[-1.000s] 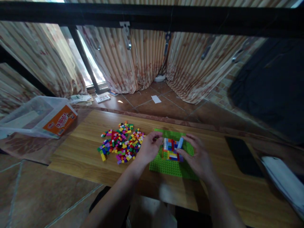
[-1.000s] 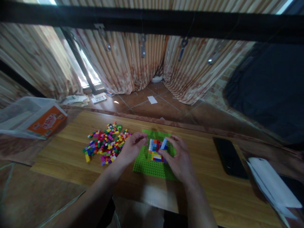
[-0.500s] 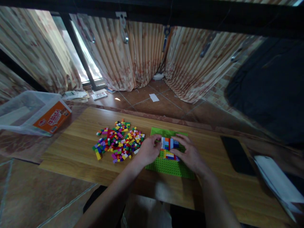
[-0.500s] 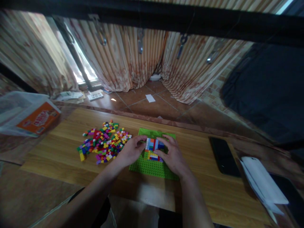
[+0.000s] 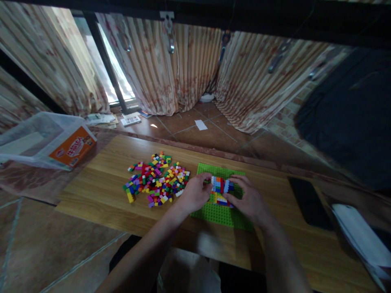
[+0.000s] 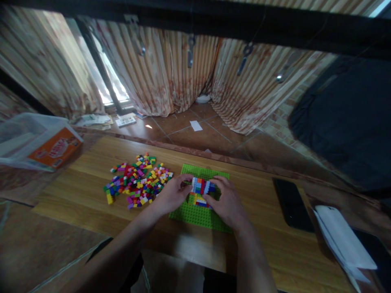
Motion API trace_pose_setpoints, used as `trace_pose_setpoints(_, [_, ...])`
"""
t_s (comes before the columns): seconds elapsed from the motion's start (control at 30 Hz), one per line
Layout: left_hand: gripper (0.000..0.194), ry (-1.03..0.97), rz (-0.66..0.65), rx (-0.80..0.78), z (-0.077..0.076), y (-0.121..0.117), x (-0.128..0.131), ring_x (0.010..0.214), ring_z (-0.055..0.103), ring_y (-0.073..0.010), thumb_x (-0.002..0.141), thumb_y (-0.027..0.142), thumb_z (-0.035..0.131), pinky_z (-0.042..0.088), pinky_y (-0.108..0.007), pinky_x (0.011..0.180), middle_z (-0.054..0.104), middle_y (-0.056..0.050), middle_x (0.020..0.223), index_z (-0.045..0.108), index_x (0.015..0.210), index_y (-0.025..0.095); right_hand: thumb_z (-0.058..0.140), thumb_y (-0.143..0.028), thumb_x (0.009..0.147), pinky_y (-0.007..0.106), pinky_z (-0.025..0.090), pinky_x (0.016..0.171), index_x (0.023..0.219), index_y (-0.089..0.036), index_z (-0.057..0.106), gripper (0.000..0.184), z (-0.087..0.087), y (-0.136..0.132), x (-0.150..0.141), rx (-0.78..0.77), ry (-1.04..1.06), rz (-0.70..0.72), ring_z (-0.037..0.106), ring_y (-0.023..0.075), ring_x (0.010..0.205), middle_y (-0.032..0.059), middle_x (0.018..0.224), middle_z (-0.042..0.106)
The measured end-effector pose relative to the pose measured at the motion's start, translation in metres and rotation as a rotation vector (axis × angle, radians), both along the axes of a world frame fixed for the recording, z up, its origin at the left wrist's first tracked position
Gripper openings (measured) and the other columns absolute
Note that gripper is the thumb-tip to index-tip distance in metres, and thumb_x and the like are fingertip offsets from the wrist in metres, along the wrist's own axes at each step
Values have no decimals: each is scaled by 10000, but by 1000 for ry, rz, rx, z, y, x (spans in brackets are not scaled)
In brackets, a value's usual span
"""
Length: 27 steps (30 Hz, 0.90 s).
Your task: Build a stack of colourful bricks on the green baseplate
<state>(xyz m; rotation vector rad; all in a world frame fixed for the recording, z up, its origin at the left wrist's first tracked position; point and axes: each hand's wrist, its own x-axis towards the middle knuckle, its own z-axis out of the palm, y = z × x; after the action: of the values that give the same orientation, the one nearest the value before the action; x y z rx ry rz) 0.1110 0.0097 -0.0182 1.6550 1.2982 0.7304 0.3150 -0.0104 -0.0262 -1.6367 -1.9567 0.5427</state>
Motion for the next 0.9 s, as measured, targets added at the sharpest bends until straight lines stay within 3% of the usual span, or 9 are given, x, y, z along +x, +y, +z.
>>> trace_pose_setpoints(0.27, [344,14,6,7,-2,-3,0,873,685,-194,854,141,515,526,-294,826,733,-92,1059,655,1168,148,711,-376,767,467,449,1031,1127,-230,661,392,-3,6,-11,-29,102,18,597,265,1158,89,1248,619])
trace_pose_setpoints(0.6, [364,56,48,39,-7,-5,4,894,688,-211,847,139,525,535,-326,826,724,-114,1100,639,1193,142,770,-378,695,423,484,913,1061,-255,677,397,-2,10,-6,-182,206,-27,649,229,971,28,1053,702])
trace_pose_setpoints(0.9, [341,33,74,58,-9,-7,5,876,685,-206,835,124,532,534,-325,831,731,-97,1034,653,1151,153,768,-377,683,410,497,876,1037,-244,687,387,-2,15,-3,-216,261,23,655,223,924,30,1020,707])
